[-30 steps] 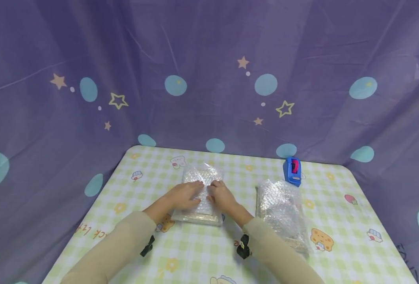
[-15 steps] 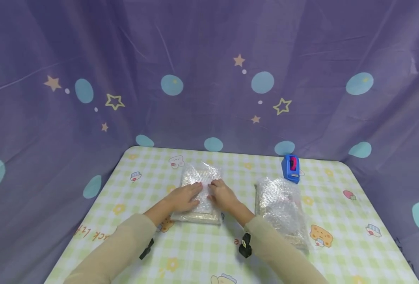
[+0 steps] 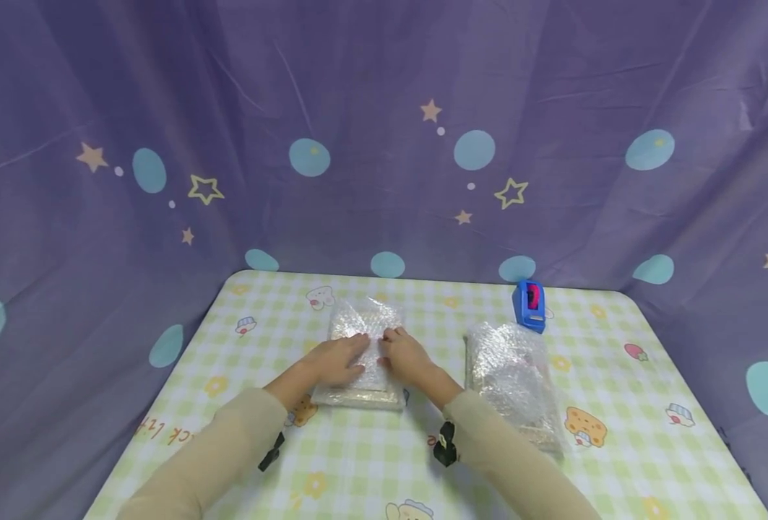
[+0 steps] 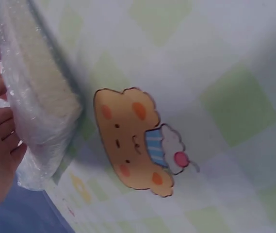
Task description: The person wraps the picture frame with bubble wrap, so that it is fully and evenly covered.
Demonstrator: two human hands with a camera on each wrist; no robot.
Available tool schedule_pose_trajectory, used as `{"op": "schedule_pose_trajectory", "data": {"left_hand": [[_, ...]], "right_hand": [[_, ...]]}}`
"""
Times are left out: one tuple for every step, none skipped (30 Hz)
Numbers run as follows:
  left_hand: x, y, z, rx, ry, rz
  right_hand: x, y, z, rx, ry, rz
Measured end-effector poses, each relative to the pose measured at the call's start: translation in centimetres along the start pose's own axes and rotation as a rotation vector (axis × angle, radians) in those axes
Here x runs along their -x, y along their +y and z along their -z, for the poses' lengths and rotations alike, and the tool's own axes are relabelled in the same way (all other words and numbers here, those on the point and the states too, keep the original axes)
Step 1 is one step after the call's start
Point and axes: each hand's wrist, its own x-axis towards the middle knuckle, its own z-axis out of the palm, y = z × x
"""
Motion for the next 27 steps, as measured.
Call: {"op": "schedule_pose_trajectory", "data": {"left_hand": [[0.0, 0.0, -0.2, 0.003, 0.011, -0.004], [0.0, -0.1, -0.4, 0.006, 0.024, -0.008], [0.0, -0.1, -0.5, 0.005, 0.035, -0.012], [0.0, -0.1, -0.6, 0.011, 0.046, -0.016], [0.1, -0.1, -0.7, 0.012, 0.052, -0.019], [0.1, -0.1, -0.7, 0.017, 0.059, -0.024], [0.2, -0.1, -0.7, 0.018, 0.061, -0.026], [0.2, -0.1, -0.7, 0.019, 0.059, -0.029], [0.3, -0.2, -0.7, 0.026, 0.062, -0.033], [0.3, -0.2, -0.6, 0.027, 0.062, -0.033], [0.4, -0.2, -0.5, 0.027, 0.058, -0.032], [0.4, -0.3, -0.5, 0.028, 0.057, -0.031], [0.4, -0.4, -0.4, 0.027, 0.056, -0.031], [0.4, -0.4, -0.4, 0.03, 0.056, -0.033], [0.4, -0.5, -0.4, 0.03, 0.06, -0.034], [0.3, -0.6, -0.4, 0.021, 0.061, -0.031], [0.3, -0.7, -0.3, 0.022, 0.069, -0.032], [0.3, -0.8, -0.3, 0.021, 0.076, -0.036], [0.2, -0.8, -0.4, 0.029, 0.082, -0.039], [0.2, -0.9, -0.3, 0.038, 0.086, -0.04], [0.2, -0.9, -0.4, 0.047, 0.091, -0.04], [0.2, -0.9, -0.4, 0.058, 0.091, -0.037], [0.2, -0.8, -0.3, 0.078, 0.087, -0.03], [0.3, -0.8, -0.3, 0.101, 0.083, -0.021], [0.4, -0.7, -0.2, 0.128, 0.085, -0.014], [0.5, -0.6, -0.1, 0.148, 0.088, -0.004], [0.7, -0.5, 0.0, 0.174, 0.099, 0.002]], "right_hand": [[0.0, 0.0, 0.1, 0.003, -0.001, 0.002], [-0.1, 0.0, 0.1, 0.001, 0.002, 0.005], [-0.2, 0.1, 0.2, -0.006, 0.006, 0.01], [-0.2, 0.1, 0.2, -0.006, 0.01, 0.015], [-0.3, 0.1, 0.2, -0.012, 0.014, 0.02], [-0.3, 0.1, 0.2, -0.018, 0.016, 0.029], [-0.4, 0.1, 0.2, -0.025, 0.013, 0.037], [-0.4, 0.1, 0.2, -0.031, 0.014, 0.045], [-0.5, 0.2, 0.1, -0.037, 0.011, 0.053], [-0.5, 0.2, 0.1, -0.042, 0.006, 0.059], [-0.6, 0.3, 0.1, -0.049, 0.005, 0.066], [-0.7, 0.3, 0.0, -0.048, 0.002, 0.071], [-0.7, 0.4, 0.1, -0.042, -0.007, 0.071], [-0.8, 0.4, 0.1, -0.039, -0.012, 0.072], [-0.9, 0.4, 0.1, -0.036, -0.02, 0.072], [-0.9, 0.4, 0.2, -0.028, -0.027, 0.072], [-1.0, 0.3, 0.2, -0.017, -0.035, 0.07], [-1.1, 0.3, 0.3, -0.006, -0.045, 0.064], [-1.1, 0.2, 0.3, 0.005, -0.054, 0.058], [-1.2, 0.1, 0.4, 0.011, -0.057, 0.053], [-1.1, 0.1, 0.4, 0.016, -0.059, 0.047], [-1.0, 0.0, 0.4, 0.018, -0.057, 0.043], [-0.9, 0.0, 0.4, 0.009, -0.051, 0.04], [-0.7, 0.0, 0.4, -0.002, -0.044, 0.039], [-0.4, 0.0, 0.5, -0.019, -0.033, 0.045], [-0.2, 0.1, 0.6, -0.044, -0.024, 0.045], [0.1, 0.1, 0.8, -0.069, -0.011, 0.049]]}}
